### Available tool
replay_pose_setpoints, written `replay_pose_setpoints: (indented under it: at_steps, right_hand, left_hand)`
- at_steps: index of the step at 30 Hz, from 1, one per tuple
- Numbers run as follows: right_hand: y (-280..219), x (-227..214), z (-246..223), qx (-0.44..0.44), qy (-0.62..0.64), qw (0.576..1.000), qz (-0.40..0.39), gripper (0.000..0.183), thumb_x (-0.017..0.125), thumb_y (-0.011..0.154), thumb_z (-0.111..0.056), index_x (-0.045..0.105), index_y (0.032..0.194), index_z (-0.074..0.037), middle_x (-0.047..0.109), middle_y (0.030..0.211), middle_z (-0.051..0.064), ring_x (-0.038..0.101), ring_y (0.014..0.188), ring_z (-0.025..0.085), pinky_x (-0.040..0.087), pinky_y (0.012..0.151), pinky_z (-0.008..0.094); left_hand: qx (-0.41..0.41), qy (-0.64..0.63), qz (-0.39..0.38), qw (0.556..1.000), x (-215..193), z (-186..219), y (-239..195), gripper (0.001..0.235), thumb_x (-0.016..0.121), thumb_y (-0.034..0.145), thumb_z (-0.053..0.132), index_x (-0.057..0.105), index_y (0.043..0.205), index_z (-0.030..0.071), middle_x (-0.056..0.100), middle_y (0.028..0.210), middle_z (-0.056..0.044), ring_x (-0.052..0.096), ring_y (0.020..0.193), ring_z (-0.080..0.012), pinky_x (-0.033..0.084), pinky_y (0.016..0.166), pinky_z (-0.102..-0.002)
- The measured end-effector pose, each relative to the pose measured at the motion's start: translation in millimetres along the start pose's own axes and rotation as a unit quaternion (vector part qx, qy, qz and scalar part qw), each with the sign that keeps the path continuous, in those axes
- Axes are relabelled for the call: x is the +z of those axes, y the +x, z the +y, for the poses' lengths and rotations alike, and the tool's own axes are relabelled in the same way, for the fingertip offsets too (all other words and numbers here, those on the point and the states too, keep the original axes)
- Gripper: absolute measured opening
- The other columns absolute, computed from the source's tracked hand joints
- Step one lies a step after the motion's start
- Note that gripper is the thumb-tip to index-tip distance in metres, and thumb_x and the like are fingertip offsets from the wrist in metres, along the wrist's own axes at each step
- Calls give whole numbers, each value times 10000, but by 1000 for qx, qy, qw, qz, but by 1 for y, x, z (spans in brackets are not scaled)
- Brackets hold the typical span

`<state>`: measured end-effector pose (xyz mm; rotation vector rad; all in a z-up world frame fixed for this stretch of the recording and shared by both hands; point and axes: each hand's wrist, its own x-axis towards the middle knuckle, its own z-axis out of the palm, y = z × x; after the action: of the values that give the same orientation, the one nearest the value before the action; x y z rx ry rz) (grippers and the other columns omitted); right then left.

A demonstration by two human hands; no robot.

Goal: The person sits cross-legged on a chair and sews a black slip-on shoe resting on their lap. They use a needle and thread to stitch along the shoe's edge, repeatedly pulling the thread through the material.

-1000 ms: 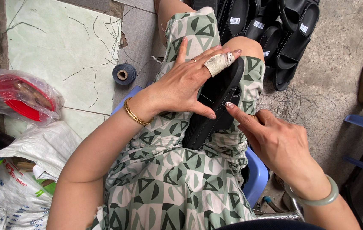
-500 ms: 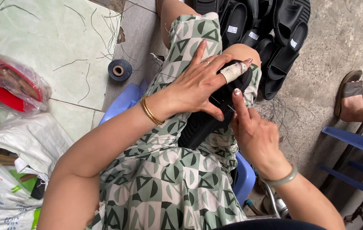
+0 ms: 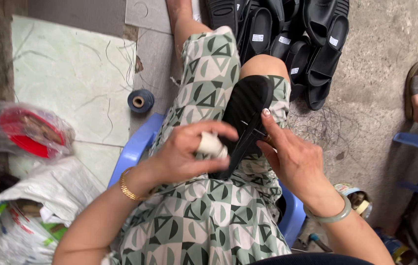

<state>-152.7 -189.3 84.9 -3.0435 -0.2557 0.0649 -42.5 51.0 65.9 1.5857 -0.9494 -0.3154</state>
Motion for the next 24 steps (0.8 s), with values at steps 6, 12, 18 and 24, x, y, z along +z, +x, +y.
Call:
replay_pose_setpoints:
  at_steps: [6, 12, 18, 24]
  right_hand:
    - [13, -4, -18, 60, 44, 994, -75, 535, 587, 943, -215, 406, 1432, -93, 552, 791, 32, 576, 621, 217, 404, 362, 399]
    - [2, 1, -7, 1, 31, 999, 28, 536, 677, 1000, -225, 448, 1476, -137, 442, 718, -22, 440, 518, 145, 364, 401, 339]
    - [11, -72, 18, 117, -9, 955, -273, 676, 513, 897, -274, 301, 1531, -373, 675, 765, 1, 640, 434, 261, 517, 383, 423]
    - [-45, -53, 26, 49, -130, 952, -274, 293, 413, 1020, -418, 459, 820, -209, 420, 492, -69, 401, 355, 127, 385, 372, 380]
  left_hand:
    - [-131, -20, 14, 991, 10, -21, 12, 242, 675, 860, 60, 724, 1056, 193, 721, 944, -9, 655, 804, -143, 498, 778, -259]
    - [-198, -61, 35, 978, 21, -26, 5, 267, 669, 845, 30, 551, 1082, 60, 591, 717, 28, 568, 611, -63, 524, 612, -191]
    - [-46, 249, 43, 966, 45, -22, 14, 635, 886, 739, 376, 538, 1019, -76, 531, 1118, -186, 550, 552, -242, 547, 527, -349]
    - [-28, 262, 42, 964, 40, -20, 2, 498, 872, 729, 348, 647, 907, -58, 611, 947, -186, 607, 843, -288, 572, 736, -366]
